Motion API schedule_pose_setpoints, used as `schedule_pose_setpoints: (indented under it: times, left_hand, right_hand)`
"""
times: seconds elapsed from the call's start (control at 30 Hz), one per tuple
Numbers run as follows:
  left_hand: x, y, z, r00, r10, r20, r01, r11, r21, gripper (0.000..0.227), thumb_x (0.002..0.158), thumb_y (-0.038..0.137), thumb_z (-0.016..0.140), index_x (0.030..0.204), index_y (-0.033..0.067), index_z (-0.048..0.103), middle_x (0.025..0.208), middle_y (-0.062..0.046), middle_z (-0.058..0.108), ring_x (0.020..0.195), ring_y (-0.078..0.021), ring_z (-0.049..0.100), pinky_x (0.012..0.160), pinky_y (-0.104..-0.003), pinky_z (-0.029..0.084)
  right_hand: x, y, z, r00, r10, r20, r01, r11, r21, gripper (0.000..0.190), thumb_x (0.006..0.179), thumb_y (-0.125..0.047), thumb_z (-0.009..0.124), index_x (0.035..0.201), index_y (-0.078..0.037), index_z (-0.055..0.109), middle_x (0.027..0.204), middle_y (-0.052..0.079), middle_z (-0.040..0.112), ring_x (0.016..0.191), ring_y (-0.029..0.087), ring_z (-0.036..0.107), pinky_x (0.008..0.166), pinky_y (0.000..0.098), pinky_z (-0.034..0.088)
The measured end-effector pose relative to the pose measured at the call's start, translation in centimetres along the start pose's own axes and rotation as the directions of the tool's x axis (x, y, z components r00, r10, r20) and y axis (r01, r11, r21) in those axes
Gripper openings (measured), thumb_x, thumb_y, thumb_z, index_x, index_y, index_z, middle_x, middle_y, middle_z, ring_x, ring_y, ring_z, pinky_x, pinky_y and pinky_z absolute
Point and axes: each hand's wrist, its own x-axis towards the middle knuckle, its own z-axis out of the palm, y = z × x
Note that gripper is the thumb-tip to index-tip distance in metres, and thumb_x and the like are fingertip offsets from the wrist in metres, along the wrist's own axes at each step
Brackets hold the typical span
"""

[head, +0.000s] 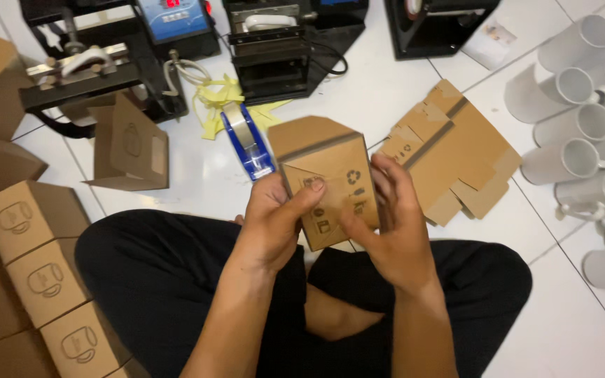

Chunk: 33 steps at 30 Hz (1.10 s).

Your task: The person assembles flat cardboard boxes, places white ceramic mugs inside, and closes the boxes. The person repeats this process for multiple mugs, stacking the finished boxes nearby.

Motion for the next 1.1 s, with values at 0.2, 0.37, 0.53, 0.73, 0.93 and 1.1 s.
schedule_pose_setpoints:
  times: [0.2, 0.37, 0.53, 0.73, 0.93, 1.1]
  left_hand:
    - [0.5, 0.1, -3.5, 0.999, -0.015, -0.032, 0.009, 0.979, -0.203, 0.031, 0.090, 0.020, 0.074, 0.109, -0.0041, 0.071, 0.092, -0.016, 0.078, 0.079, -0.0246, 0.078, 0.069, -0.039, 0.063]
    - [1.6, -9.0, -8.2, 0.984, 0.059, 0.167, -0.035, 0.989, -0.147, 0.029, 0.081, 0.006, 0.081, 0.107, -0.0047, 0.072, 0.091, -0.016, 0.078, 0.081, -0.0229, 0.077, 0.066, -0.031, 0.061]
    - [-0.7, -6.3, -6.7, 0.902, -0.099, 0.420, 0.138, 0.988, -0.063, 0.058, 0.074, 0.023, 0.094, 0.117, -0.0046, 0.068, 0.109, -0.008, 0.075, 0.096, -0.0159, 0.070, 0.083, -0.032, 0.059]
    - [1.0, -7.5, -10.8, 0.987, -0.144, 0.074, 0.100, 0.901, 0.422, 0.064, 0.071, 0.004, 0.086, 0.127, -0.0027, 0.058, 0.109, -0.015, 0.066, 0.100, -0.0227, 0.064, 0.087, -0.035, 0.054]
    - [1.0, -7.8, -13.5, 0.982, -0.110, -0.156, 0.159, 0.924, 0.347, 0.062, 0.087, 0.007, 0.076, 0.142, -0.0003, 0.050, 0.127, -0.028, 0.066, 0.112, -0.0282, 0.066, 0.100, -0.040, 0.054]
    - [1.3, -6.9, -11.7, 0.987, -0.121, -0.101, 0.157, 0.824, 0.545, 0.072, 0.079, 0.010, 0.085, 0.142, 0.0002, 0.050, 0.126, -0.029, 0.068, 0.113, -0.0365, 0.072, 0.103, -0.046, 0.054]
  right_hand:
    - [-2.4, 3.4, -2.4, 0.977, 0.201, 0.068, -0.205, 0.976, 0.068, 0.100, 0.066, 0.014, 0.077, 0.153, -0.006, 0.033, 0.155, 0.015, 0.049, 0.144, 0.029, 0.046, 0.113, 0.0458, 0.040]
    - [-2.7, 4.1, -0.1, 0.723, 0.690, -0.004, -0.495, 0.522, 0.695, 0.108, 0.070, -0.078, 0.037, 0.155, -0.011, 0.042, 0.151, 0.023, 0.051, 0.128, 0.046, 0.054, 0.103, 0.0695, 0.040]
    - [-6.8, 12.4, -4.2, 0.919, 0.192, 0.344, -0.388, 0.291, 0.875, 0.066, 0.095, -0.040, 0.074, 0.146, -0.003, 0.053, 0.140, 0.021, 0.061, 0.130, 0.040, 0.055, 0.110, 0.0581, 0.040]
    - [-3.2, 12.4, -5.9, 0.947, 0.215, -0.240, -0.174, 0.968, 0.181, 0.081, 0.066, -0.012, 0.085, 0.141, -0.008, 0.056, 0.131, 0.010, 0.068, 0.121, 0.024, 0.064, 0.110, 0.0442, 0.048]
    - [0.3, 15.8, -3.9, 0.990, 0.058, -0.126, -0.111, 0.876, -0.470, 0.118, 0.045, -0.018, 0.104, 0.141, 0.009, 0.041, 0.139, 0.033, 0.047, 0.138, 0.051, 0.042, 0.122, 0.0548, 0.029]
    - [0.5, 10.8, -3.5, 0.855, 0.518, 0.041, -0.320, 0.587, -0.744, 0.155, 0.052, -0.024, 0.104, 0.164, -0.006, -0.001, 0.170, 0.025, 0.003, 0.154, 0.050, 0.011, 0.129, 0.0559, 0.014]
